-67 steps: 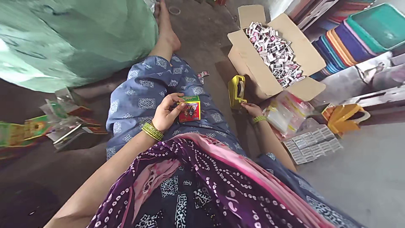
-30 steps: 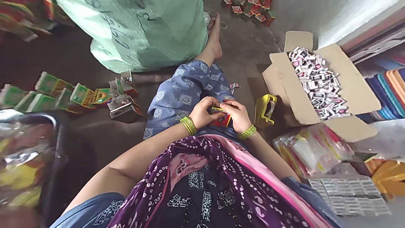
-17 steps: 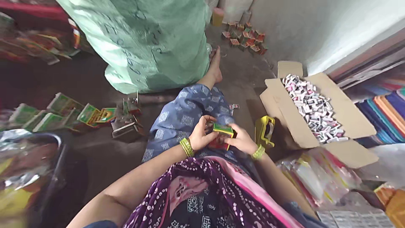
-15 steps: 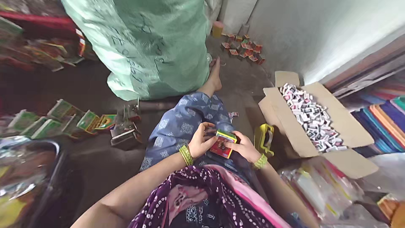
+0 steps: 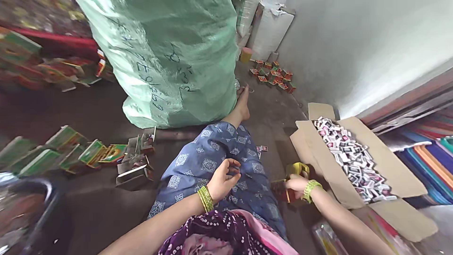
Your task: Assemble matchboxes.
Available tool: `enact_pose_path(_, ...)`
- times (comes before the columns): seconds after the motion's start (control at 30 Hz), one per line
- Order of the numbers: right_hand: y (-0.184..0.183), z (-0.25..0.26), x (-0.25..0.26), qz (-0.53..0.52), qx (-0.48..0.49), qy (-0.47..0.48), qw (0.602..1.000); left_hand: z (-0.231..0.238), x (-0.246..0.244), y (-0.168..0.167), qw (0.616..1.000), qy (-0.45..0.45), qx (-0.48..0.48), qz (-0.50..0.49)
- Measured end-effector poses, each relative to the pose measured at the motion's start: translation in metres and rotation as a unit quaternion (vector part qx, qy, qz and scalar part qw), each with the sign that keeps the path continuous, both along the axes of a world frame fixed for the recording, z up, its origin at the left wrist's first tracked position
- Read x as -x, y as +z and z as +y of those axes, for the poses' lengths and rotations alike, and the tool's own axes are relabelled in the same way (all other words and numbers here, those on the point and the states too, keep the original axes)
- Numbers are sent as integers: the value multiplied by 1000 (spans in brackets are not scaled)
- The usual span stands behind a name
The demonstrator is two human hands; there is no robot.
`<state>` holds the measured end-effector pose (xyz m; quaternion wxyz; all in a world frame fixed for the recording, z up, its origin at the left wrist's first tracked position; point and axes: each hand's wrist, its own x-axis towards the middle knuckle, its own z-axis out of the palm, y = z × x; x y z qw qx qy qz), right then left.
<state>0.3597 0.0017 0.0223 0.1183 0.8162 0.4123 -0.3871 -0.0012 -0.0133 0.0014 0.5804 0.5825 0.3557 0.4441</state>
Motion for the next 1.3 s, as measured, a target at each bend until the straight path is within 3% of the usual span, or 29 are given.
enact_pose_path(0.07, -5, 27, -1, 44, -15, -17, 999, 2, 0, 0, 1000, -3, -1, 10)
enact_pose_path(0.17, 46, 97, 6, 127, -213, -84, 965, 4, -1, -3, 1000, -7, -5, 28)
enact_pose_path(0.23, 112, 155, 7, 120, -418, -142, 889, 4, -1, -4, 999, -6, -5, 34)
enact_pose_path(0.27, 140, 185, 3, 119, -524, -174, 825, 4, -2, -5, 999, -5, -6, 34)
enact_pose_path(0.33, 194, 232, -2, 140, -643, -219, 720, 4, -3, -5, 999, 1, -3, 36)
enact_pose_path(0.4, 229, 256, 3, 164, -685, -217, 676, 4, -3, -3, 999, 7, -1, 35)
enact_pose_path(0.47, 235, 261, 16, 179, -684, -177, 685, 5, -3, -2, 1000, 13, -4, 27)
enact_pose_path(0.57, 198, 237, 48, 204, -634, -86, 741, 7, -2, -4, 1000, 10, -12, 20)
enact_pose_path(0.7, 110, 163, 95, 235, -491, 10, 838, 7, 0, -5, 999, -11, -11, 35)
enact_pose_path(0.77, 66, 119, 114, 258, -437, 63, 859, 6, 2, -6, 999, -8, -27, 32)
enact_pose_path(0.83, 27, 81, 128, 278, -410, 116, 861, 5, 5, -3, 998, 12, -53, 22)
enact_pose_path(0.93, -21, 41, 140, 289, -432, 189, 833, 6, 18, 13, 994, 63, -92, 10)
enact_pose_path(1.07, -41, 23, 146, 224, -484, 211, 819, 18, 58, 30, 980, 146, -114, 68)
enact_pose_path(1.2, -36, 19, 148, 160, -522, 215, 810, 26, 115, 29, 940, 227, -48, 249)
enact_pose_path(1.3, -38, 16, 151, 167, -533, 222, 799, 17, 161, 17, 866, 293, -25, 405)
